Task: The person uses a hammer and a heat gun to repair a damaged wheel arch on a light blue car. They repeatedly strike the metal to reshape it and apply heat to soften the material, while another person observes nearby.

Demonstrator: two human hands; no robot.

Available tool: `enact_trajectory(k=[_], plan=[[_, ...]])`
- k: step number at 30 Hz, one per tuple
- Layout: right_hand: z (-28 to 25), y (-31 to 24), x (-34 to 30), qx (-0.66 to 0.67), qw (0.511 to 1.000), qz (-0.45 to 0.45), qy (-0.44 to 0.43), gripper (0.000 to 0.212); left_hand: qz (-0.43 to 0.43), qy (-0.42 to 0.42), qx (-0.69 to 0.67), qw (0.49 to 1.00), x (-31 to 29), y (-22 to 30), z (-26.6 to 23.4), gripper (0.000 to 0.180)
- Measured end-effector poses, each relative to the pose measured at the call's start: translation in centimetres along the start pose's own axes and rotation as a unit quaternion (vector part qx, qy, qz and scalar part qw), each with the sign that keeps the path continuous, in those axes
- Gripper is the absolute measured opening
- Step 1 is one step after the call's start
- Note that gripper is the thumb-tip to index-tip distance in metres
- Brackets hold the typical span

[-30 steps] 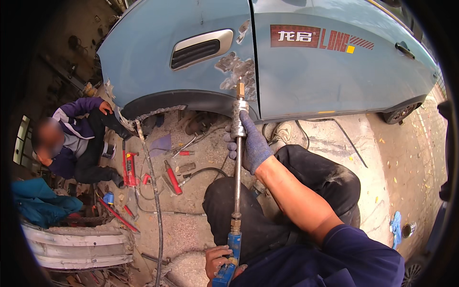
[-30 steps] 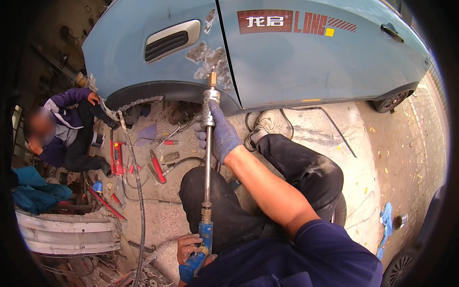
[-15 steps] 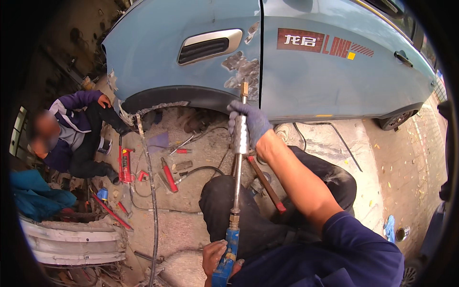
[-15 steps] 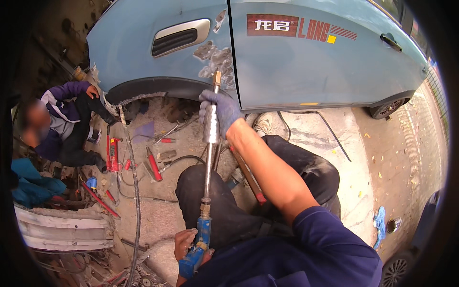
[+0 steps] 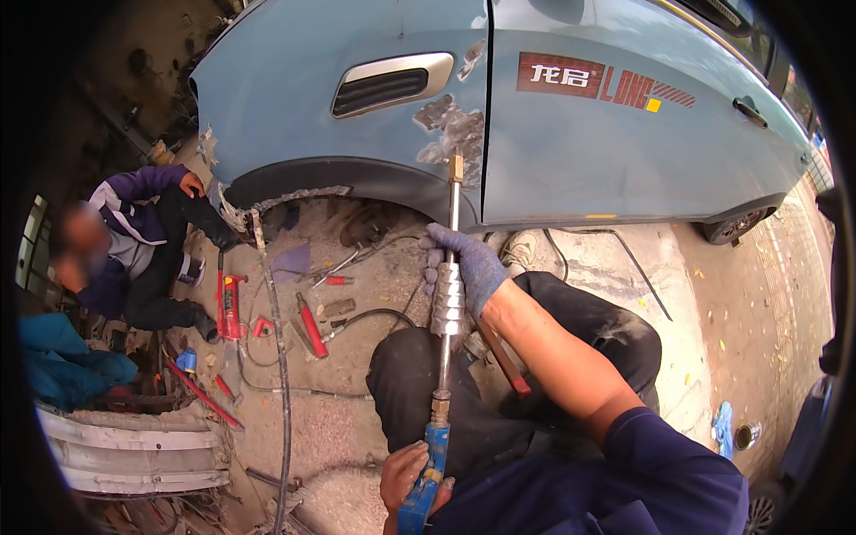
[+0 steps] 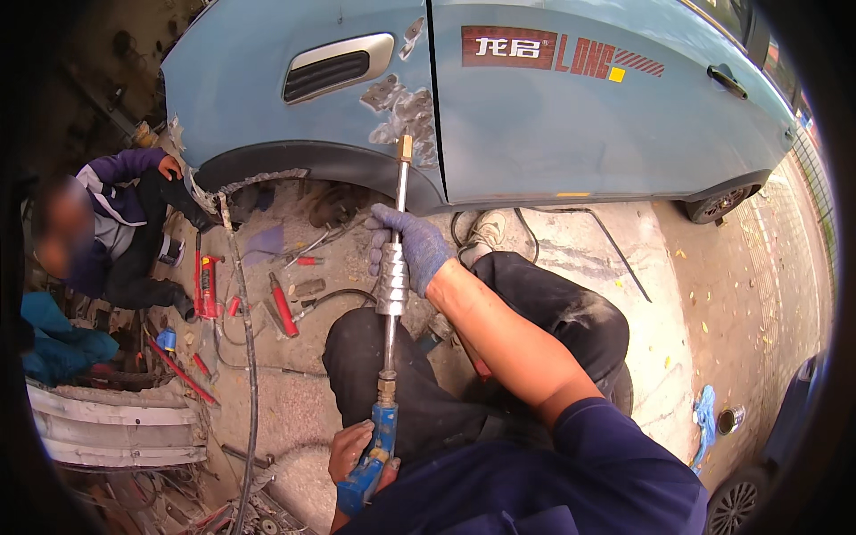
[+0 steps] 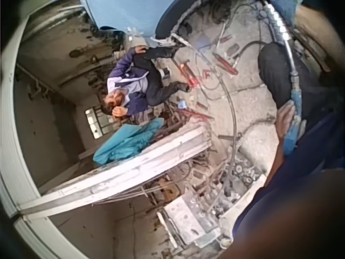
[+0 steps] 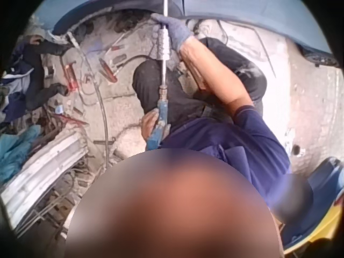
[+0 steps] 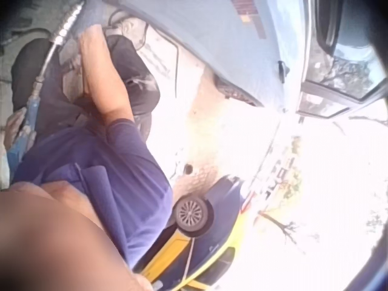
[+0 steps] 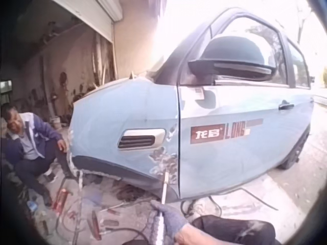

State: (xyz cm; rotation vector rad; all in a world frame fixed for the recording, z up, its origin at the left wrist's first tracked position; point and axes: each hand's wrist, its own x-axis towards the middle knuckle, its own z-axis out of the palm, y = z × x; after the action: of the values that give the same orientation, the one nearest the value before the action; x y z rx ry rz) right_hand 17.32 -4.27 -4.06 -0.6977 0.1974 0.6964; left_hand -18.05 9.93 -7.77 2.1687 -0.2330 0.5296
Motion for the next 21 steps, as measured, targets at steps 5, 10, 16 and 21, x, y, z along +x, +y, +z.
enact_trajectory(k=[5,10,16,21], plan=[[-0.1,-4.2,4.1,0.016,0.998,-0.064,0.003,0.029,0.006,-0.033,0.015,0.999,0.4,-0.2,-0.3,0.057],[0.2,-8.4,7.8,0.057,0.989,-0.138,-0.023,0.035,0.006,-0.030,0.012,0.999,0.5,-0.4,-0.1,0.055],[-1.2,-8.4,10.5,0.137,0.969,-0.065,-0.196,0.039,0.020,-0.044,0.048,0.998,0.4,-0.4,-0.2,0.053],[-2.1,-7.6,11.3,0.254,0.897,-0.037,-0.359,0.040,0.020,-0.065,0.077,0.995,0.3,-0.2,-0.7,0.052]])
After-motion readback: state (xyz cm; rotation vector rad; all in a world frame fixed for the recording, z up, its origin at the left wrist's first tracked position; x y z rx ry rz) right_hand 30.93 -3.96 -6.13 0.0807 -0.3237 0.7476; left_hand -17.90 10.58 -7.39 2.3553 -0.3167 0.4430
